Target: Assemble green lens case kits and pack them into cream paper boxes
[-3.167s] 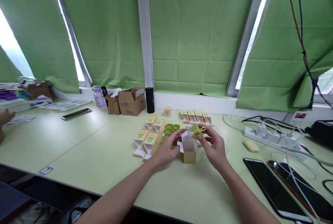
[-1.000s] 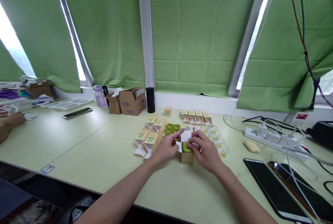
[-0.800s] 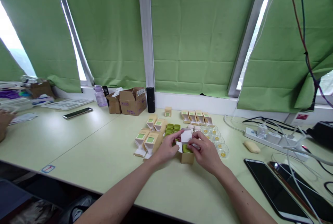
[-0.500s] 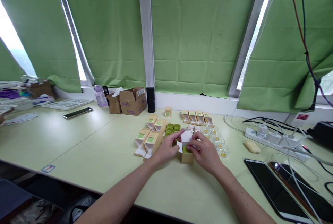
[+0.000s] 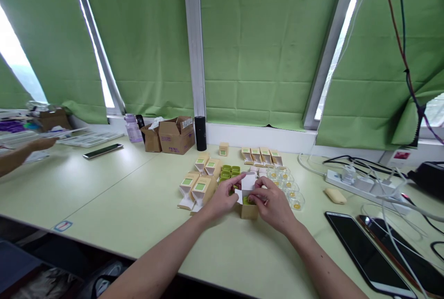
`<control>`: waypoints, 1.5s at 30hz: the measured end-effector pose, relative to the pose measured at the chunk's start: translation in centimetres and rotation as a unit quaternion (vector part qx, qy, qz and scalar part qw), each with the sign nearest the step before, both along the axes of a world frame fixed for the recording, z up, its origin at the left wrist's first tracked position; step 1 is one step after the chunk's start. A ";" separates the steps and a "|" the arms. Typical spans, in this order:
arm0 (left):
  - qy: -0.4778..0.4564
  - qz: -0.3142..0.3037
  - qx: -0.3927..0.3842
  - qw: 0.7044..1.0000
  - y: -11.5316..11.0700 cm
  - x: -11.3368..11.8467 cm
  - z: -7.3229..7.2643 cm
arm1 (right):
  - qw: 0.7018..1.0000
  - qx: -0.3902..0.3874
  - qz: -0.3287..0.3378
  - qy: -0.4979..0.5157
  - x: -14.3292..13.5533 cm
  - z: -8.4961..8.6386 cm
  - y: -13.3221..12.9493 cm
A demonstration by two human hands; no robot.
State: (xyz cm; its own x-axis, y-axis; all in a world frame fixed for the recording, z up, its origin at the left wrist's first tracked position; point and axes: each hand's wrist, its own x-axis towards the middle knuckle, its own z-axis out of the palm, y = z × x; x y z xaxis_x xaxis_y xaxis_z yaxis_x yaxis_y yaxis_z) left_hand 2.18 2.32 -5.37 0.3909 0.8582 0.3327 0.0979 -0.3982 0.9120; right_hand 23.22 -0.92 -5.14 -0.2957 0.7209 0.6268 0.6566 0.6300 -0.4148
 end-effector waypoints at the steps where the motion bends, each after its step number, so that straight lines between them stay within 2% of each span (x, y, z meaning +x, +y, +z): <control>1: -0.002 -0.001 -0.002 1.000 0.0 0.0 0.1 | 1.000 0.003 0.002 0.011 0.0 0.0 0.0; 8: -0.024 -0.001 -0.023 0.999 0.2 0.1 0.0 | 0.989 -0.004 -0.024 0.146 0.3 0.4 0.5; 13: -0.039 -0.013 -0.051 0.998 0.4 0.0 -0.2 | 0.958 -0.081 -0.071 0.267 0.6 0.0 1.3; 17: -0.059 -0.028 -0.065 0.996 0.6 -0.1 -0.3 | 0.934 -0.134 -0.070 0.322 0.7 -0.9 2.1; 24: -0.069 -0.029 -0.074 0.994 0.5 0.1 -0.2 | 0.937 -0.132 -0.041 0.320 0.6 -2.0 3.0; 30: -0.071 -0.031 -0.055 0.995 -0.1 0.5 0.5 | 0.899 -0.200 -0.013 0.390 0.1 -1.7 2.8; 33: -0.075 -0.034 -0.052 0.995 -0.3 0.6 0.6 | 0.890 -0.210 -0.004 0.404 0.0 -1.5 2.6; 41: -0.080 -0.052 -0.049 0.994 0.0 0.9 -0.5 | 0.888 -0.217 0.007 0.405 0.0 -1.1 2.4; 45: -0.051 -0.041 -0.033 0.997 -0.1 0.9 -0.7 | 0.888 -0.216 0.007 0.405 -0.1 -1.1 2.3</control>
State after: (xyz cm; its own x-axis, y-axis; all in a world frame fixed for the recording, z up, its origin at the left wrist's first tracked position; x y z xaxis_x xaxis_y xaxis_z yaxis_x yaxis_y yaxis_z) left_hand 3.06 2.25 -6.03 0.4272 0.8465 0.3178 -0.0269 -0.3394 0.9403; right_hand 23.12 1.37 -6.29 0.1151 0.9459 0.3032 0.0245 0.3025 -0.9528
